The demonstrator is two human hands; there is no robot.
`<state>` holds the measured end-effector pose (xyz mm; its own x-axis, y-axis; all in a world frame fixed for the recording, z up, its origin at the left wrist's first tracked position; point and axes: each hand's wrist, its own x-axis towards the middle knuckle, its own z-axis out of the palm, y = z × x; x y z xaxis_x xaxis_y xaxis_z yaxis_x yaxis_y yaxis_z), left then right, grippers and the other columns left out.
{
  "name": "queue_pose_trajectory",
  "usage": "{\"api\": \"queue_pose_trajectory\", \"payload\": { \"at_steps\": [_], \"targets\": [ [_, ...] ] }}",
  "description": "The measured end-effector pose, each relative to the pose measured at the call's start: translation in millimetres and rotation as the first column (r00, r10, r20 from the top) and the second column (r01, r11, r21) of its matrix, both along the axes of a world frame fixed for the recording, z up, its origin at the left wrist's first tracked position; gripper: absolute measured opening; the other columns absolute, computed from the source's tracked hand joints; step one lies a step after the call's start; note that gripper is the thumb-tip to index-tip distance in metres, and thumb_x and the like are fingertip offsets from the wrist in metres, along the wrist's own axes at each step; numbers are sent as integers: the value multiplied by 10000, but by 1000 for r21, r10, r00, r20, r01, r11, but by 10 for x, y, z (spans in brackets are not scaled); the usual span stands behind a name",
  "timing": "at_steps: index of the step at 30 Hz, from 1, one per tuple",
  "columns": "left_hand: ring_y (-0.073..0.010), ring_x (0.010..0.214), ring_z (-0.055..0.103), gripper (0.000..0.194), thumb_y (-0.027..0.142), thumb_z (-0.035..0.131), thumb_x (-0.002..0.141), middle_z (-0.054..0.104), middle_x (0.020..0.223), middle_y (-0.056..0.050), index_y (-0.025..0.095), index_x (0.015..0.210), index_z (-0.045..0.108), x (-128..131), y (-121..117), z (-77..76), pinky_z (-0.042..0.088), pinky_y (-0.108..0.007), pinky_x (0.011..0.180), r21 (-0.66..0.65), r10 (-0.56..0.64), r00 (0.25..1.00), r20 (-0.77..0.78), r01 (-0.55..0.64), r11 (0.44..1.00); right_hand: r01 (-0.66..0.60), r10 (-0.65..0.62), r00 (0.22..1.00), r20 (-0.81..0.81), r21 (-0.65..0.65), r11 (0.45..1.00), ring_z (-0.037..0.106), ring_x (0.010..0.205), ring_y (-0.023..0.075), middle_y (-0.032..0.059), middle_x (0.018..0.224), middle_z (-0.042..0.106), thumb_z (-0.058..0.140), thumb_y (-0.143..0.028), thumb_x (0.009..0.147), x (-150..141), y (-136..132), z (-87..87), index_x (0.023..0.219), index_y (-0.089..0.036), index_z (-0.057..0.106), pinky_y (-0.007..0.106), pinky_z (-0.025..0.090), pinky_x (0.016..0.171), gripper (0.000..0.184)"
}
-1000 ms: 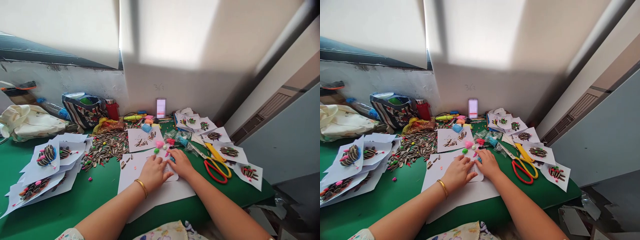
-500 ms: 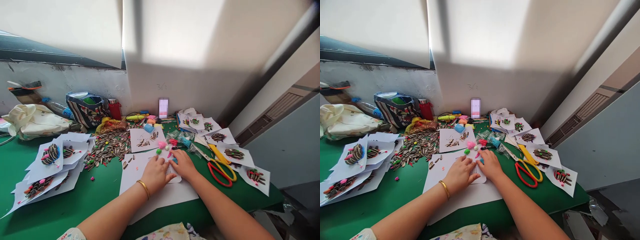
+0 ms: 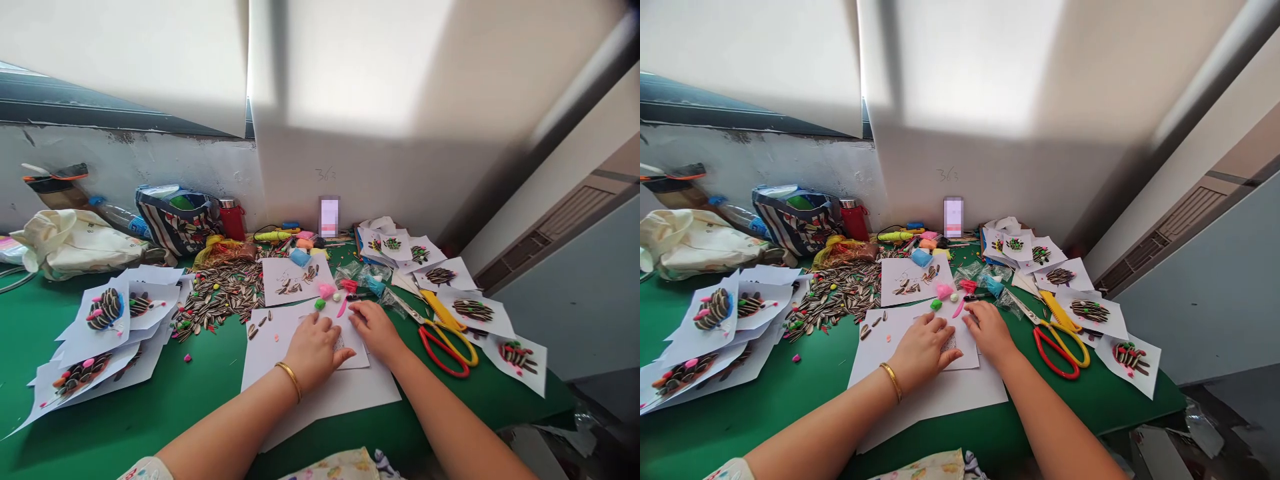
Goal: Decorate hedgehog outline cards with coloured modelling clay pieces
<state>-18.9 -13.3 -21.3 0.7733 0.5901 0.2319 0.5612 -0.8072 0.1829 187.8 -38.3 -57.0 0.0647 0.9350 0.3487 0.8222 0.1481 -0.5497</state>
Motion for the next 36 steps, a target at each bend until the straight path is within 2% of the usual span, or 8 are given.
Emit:
{"api": "queue_pose_trajectory", "payload": {
  "at_steps": [4,8,12,18,22,27,34,36],
  "targets": [
    [-325,1074,538,552,646,446,887,652,1014,-121,193,1106,673,-2,4,-5,417,-479,949,4,0,1000,-3,0,1000,53,-44,988,151,-51,997,564,965,257,61,1018,631,674,-335,827,-38,-99,28,1048,-240,611,385,464,841,249],
    [-317,1050,540,563,644,413,900,650,989,-122,183,1094,674,-7,9,-7,417,-474,949,6,-24,1000,2,24,1000,83,-76,981,180,-31,996,586,861,219,41,890,628,559,-290,906,22,-110,52,905,-226,596,330,444,759,74],
    [-319,1037,538,570,655,412,893,649,988,-126,185,1078,675,-6,7,-15,422,-478,932,3,-17,1000,5,17,1000,148,-152,982,117,37,988,589,752,186,31,833,621,477,-326,960,45,-61,101,821,-225,588,298,424,668,205],
    [-327,1062,533,604,666,408,888,652,996,-132,177,1142,657,4,3,-15,404,-487,975,18,-10,1000,-2,10,1000,-78,70,987,142,56,995,583,879,207,40,915,662,600,-239,902,-145,62,72,871,-226,642,322,433,772,53],
    [-328,1064,531,602,661,399,894,652,1006,-132,178,1140,660,0,5,-22,413,-481,960,5,-13,1000,-7,13,1000,-3,-6,977,215,45,999,555,962,232,27,951,684,657,-266,885,-133,77,48,845,-258,702,358,391,813,61],
    [-324,1074,529,576,656,401,897,648,1010,-121,190,1108,666,-10,11,-31,417,-477,957,-4,-20,1000,-2,20,1000,92,-97,962,254,31,995,557,931,230,42,932,684,564,-293,947,3,31,55,886,-258,717,361,391,787,169],
    [-319,1110,518,553,630,425,903,647,1055,-127,174,1102,667,-31,10,-30,395,-475,1013,8,-15,1000,26,15,1000,-86,88,989,121,-22,996,549,1051,240,46,1095,657,633,-249,867,65,-80,59,1035,-252,659,371,452,902,170],
    [-321,1123,514,550,630,442,897,645,1071,-131,171,1097,669,-41,8,-23,398,-477,1014,1,-7,999,31,7,1000,-66,68,993,92,-25,998,562,1048,242,52,1079,667,596,-233,875,82,-93,66,1006,-236,654,391,454,922,144]
  ]
}}
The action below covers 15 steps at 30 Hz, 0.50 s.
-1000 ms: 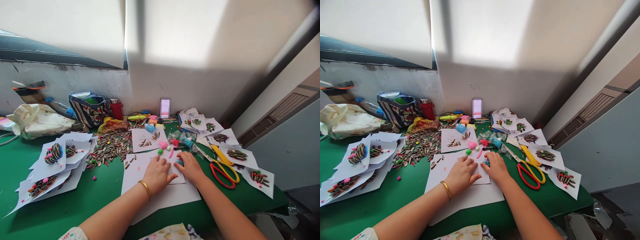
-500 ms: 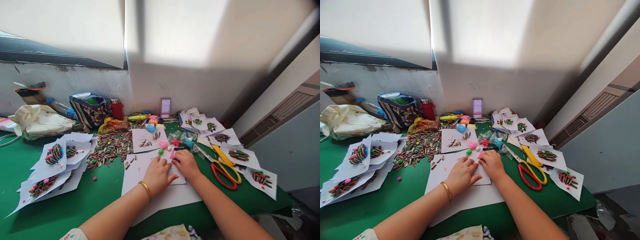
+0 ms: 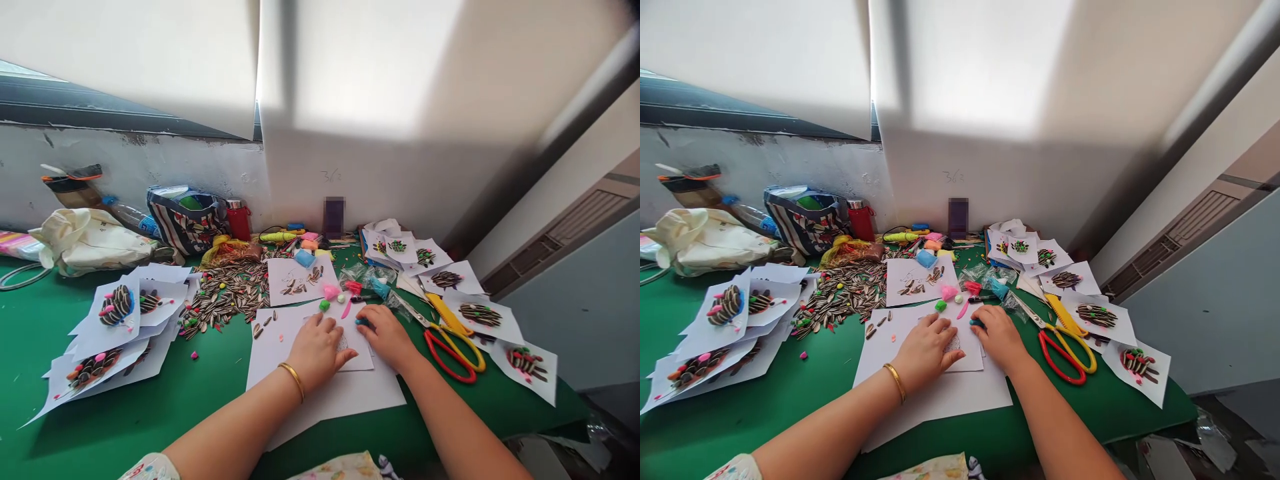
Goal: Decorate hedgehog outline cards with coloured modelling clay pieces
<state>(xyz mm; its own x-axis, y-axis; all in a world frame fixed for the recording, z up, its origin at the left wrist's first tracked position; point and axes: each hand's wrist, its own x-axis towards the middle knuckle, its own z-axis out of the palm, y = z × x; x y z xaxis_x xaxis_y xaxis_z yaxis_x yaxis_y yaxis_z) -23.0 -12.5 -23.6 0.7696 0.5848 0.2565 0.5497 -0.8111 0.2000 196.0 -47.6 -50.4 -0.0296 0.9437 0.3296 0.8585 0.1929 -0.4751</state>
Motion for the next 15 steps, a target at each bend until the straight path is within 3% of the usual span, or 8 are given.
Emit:
{"api": "queue_pose_trajectory", "payload": {
  "at_steps": [4,6,11,13,15],
  "targets": [
    [-318,1121,518,532,621,463,895,646,1071,-130,167,1072,679,-29,-1,37,422,-466,976,-37,44,999,14,-43,998,189,-193,971,-138,-44,981,619,1001,243,78,1081,678,488,-289,930,31,-5,45,1176,-211,604,408,484,892,283],
    [-318,1127,513,501,604,480,896,645,1096,-126,173,1040,690,-47,-5,63,422,-464,969,-58,74,997,26,-72,996,221,-232,949,-212,-75,972,637,990,238,77,1105,675,473,-321,940,25,-5,93,1258,-225,569,397,498,869,346],
    [-337,1125,513,428,553,530,892,642,1164,-118,205,1085,687,-83,-28,93,409,-512,937,-138,123,987,104,-108,984,5,-11,968,-250,-22,1000,634,902,207,61,1088,661,557,-334,904,-108,11,326,1088,-234,661,348,518,800,234],
    [-339,1116,522,420,518,525,906,648,1164,-119,216,1167,654,-88,-27,96,386,-541,950,-212,172,962,212,-127,969,-53,56,967,-247,18,998,626,883,202,61,1056,659,585,-321,894,-212,29,458,1053,-232,660,334,519,761,197],
    [-322,1142,522,434,493,493,931,635,1198,-127,213,1240,612,-87,-15,108,366,-535,990,-354,258,877,406,-110,929,-61,77,960,-271,66,996,623,873,196,62,1069,656,593,-293,894,-344,57,589,1117,-237,625,316,516,711,232]
  ]
}}
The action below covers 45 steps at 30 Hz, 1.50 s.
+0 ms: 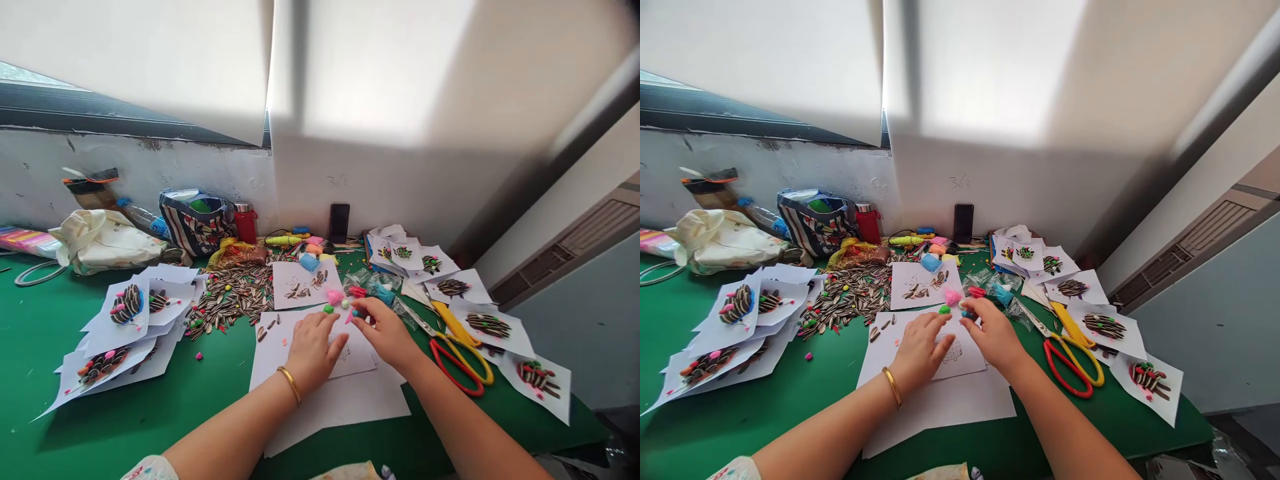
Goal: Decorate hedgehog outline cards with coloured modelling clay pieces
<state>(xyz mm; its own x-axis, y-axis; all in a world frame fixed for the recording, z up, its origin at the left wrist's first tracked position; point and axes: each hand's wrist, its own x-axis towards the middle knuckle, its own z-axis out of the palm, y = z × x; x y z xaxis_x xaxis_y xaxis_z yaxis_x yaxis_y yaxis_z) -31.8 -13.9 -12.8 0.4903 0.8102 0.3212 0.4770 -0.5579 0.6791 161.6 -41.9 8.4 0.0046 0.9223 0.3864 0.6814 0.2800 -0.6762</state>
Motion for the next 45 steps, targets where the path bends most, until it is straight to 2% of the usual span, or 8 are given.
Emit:
{"api": "queue_pose_trajectory", "payload": {
  "at_steps": [5,8,13,22,29,37,42,45],
  "targets": [
    [-204,988,612,454,518,443,954,657,1117,-103,203,1245,593,17,48,62,491,-360,885,-589,261,655,709,348,729,-177,157,981,112,201,963,606,980,216,50,1024,675,609,-193,880,-365,130,139,1000,-232,632,374,483,865,129],
    [-102,708,599,285,385,550,935,670,917,-47,162,1079,655,15,80,78,506,-218,669,-655,480,452,752,596,465,-248,199,953,229,210,946,592,1023,248,58,1068,686,646,-209,865,-499,204,50,1030,-239,649,435,450,920,167],
    [-95,660,612,168,296,621,902,661,832,-36,148,975,653,-19,130,53,495,-178,568,-746,639,445,628,578,330,-285,249,951,183,205,936,594,1057,259,92,1133,673,565,-347,926,-471,201,-127,1212,-222,585,450,464,934,313],
    [-174,949,649,287,332,648,889,700,1081,-88,177,1130,670,67,-46,115,501,-256,809,-689,479,502,720,598,409,-307,168,889,425,284,908,273,1454,296,133,1499,437,300,-578,987,-453,164,-180,1464,-167,362,591,207,1174,633],
    [-273,1385,408,646,631,358,931,539,1419,-131,187,1368,527,-42,63,201,244,-436,1172,-502,545,331,771,842,198,-378,225,813,536,193,905,136,1493,319,154,1592,245,242,-749,901,-586,47,-213,1543,-92,182,565,141,1207,920],
    [-197,1500,149,516,633,478,876,508,1449,80,458,1360,500,302,-174,101,245,-379,1165,-645,608,267,747,513,567,-498,324,774,544,207,842,189,1488,278,56,1572,309,409,-761,849,-772,-104,-71,1559,-234,150,506,68,1251,922],
    [-273,1195,573,464,562,497,910,650,1245,-91,266,1226,662,59,-87,282,476,-376,939,-646,424,526,737,732,216,-280,85,843,531,300,912,197,1474,356,144,1553,344,497,-613,906,-539,23,-50,1531,-195,260,679,51,1166,788],
    [-151,903,653,320,406,578,918,695,1095,-70,263,1190,669,-39,-40,313,497,-274,849,-642,354,552,755,733,225,-175,21,849,528,243,954,134,1484,375,130,1586,275,574,-482,912,-378,78,-41,1488,-252,364,712,61,1137,655]
  ]
}}
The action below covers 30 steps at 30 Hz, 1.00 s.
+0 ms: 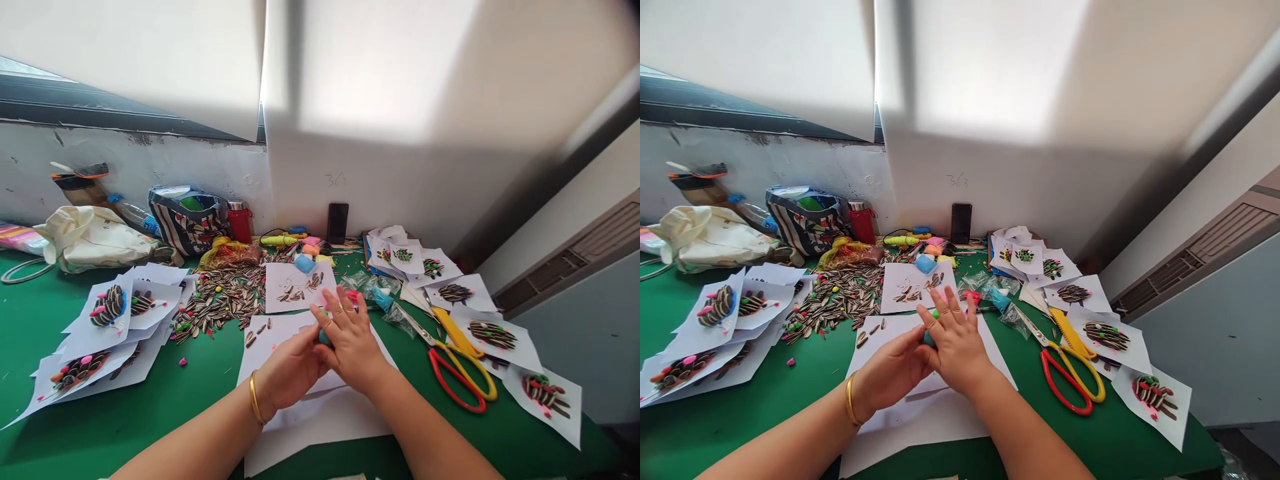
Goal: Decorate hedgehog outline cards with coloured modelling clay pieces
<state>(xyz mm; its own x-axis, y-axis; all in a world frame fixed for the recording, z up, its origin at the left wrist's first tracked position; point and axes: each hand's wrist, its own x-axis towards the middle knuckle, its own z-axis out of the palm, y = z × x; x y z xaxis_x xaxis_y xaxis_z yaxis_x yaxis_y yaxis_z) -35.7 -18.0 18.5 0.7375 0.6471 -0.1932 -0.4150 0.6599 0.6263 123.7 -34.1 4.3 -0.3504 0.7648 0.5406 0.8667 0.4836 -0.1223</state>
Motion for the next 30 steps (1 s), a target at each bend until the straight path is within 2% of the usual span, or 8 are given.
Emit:
{"api": "queue_pose_trajectory", "payload": {
  "at_steps": [3,6,10,13,18,22,26,30],
  "targets": [
    [-150,888,655,350,292,689,856,708,1012,-84,213,1196,666,-12,28,-34,489,-266,856,103,33,997,-73,-25,994,14,-15,1000,-12,-54,998,116,1487,374,114,1592,268,625,-421,887,96,24,-7,1442,-273,437,704,101,1134,603],
    [-186,918,661,355,317,730,824,708,1010,-112,173,1145,689,-8,62,-67,498,-264,803,164,94,985,-145,-70,984,-51,47,997,-58,-65,997,156,1481,367,110,1564,335,688,-430,834,123,38,-35,1375,-253,511,681,138,1143,596],
    [-194,881,659,292,353,740,811,711,960,-113,145,1016,729,-23,103,-86,512,-285,791,245,145,973,-178,-99,965,-127,119,980,-162,-35,991,271,1451,330,89,1473,477,649,-367,879,114,47,-67,1288,-271,584,652,181,1152,425],
    [-214,916,658,303,374,737,809,714,976,-124,134,994,738,-39,120,-104,512,-315,830,274,126,975,-184,-72,959,-158,146,961,-234,-33,987,338,1418,316,74,1386,558,642,-345,890,120,40,-66,1261,-307,611,631,230,1148,374],
    [-230,970,652,355,395,735,807,702,1088,-129,163,1076,725,-43,128,-150,497,-346,870,292,90,982,-168,-38,956,-169,152,937,-316,-27,985,386,1385,300,67,1335,587,620,-317,907,153,33,-57,1218,-321,645,583,307,1135,312],
    [-210,895,641,285,357,767,774,712,985,-102,158,976,740,-34,144,-172,486,-315,812,325,158,966,-202,-86,942,-185,170,923,-345,-11,983,415,1363,297,81,1314,604,643,-329,888,153,43,-66,1259,-291,612,572,328,1128,374],
    [-159,763,585,209,329,802,726,677,811,-45,152,811,731,-44,169,-173,456,-266,725,382,298,913,-277,-180,906,-198,172,912,-372,-32,980,428,1348,304,106,1312,604,640,-469,878,150,41,-56,1336,-247,544,560,337,1125,518],
    [-171,807,582,205,311,805,716,689,867,-54,160,841,745,-38,161,-136,462,-279,755,476,380,868,-320,-199,857,-180,153,897,-413,-25,983,494,1277,295,108,1271,622,569,-535,905,169,43,-56,1320,-239,549,540,362,1105,510]
  ]
}}
